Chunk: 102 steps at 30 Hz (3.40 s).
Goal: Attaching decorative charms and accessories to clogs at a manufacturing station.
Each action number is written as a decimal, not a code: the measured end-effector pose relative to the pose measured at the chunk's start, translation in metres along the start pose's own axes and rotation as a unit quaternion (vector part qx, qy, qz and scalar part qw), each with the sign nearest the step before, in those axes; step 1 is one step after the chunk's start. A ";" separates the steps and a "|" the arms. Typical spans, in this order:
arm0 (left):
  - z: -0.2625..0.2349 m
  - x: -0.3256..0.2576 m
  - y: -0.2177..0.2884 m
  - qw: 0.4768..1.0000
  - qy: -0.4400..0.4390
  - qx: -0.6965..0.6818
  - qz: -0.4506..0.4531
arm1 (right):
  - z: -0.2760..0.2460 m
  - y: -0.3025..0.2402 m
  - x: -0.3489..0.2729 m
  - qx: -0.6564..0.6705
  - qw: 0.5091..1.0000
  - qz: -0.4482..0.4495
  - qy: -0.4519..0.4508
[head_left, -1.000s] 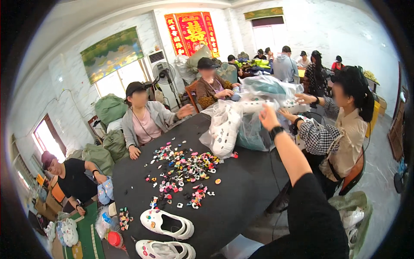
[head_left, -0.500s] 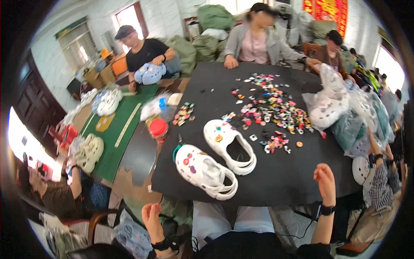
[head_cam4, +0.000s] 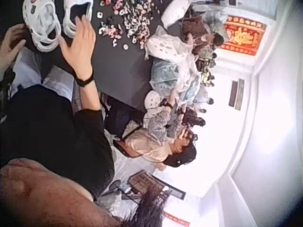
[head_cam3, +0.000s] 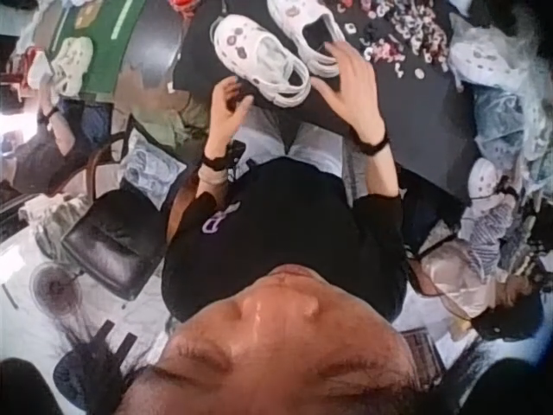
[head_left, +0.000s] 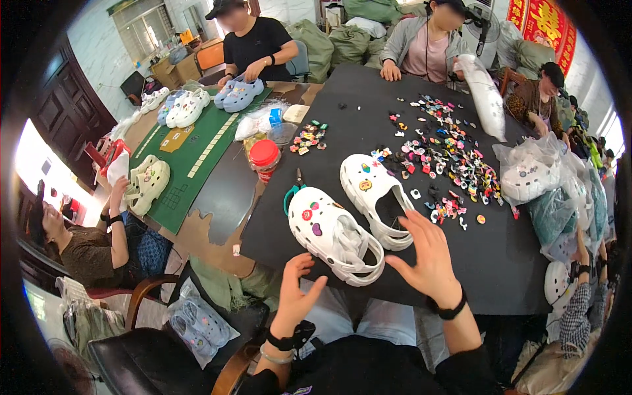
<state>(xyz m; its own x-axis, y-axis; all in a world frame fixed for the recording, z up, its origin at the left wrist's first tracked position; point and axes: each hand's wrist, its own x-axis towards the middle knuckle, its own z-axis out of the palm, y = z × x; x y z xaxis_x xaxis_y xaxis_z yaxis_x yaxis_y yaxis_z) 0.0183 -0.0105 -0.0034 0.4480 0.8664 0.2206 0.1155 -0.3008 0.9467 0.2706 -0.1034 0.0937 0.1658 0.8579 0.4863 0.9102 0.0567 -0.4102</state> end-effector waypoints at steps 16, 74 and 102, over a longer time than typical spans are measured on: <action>0.039 -0.011 -0.002 0.989 -0.006 0.092 0.118 | 0.076 0.036 0.058 -0.021 0.986 0.076 -0.148; 0.016 -0.006 0.030 0.958 -0.174 0.209 0.090 | 0.028 0.032 -0.141 0.165 0.969 0.180 -0.028; 0.024 0.035 -0.006 0.982 -0.064 0.119 0.134 | 0.005 0.044 -0.111 0.205 0.959 0.190 0.043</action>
<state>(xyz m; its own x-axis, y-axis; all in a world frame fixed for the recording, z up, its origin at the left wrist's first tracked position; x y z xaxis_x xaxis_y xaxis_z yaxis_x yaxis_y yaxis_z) 0.0547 0.0122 -0.0071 0.5967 0.6911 0.4078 0.1762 -0.6086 0.7736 0.2904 -0.1937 0.0173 0.5033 0.8115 0.2969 0.5557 -0.0409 -0.8304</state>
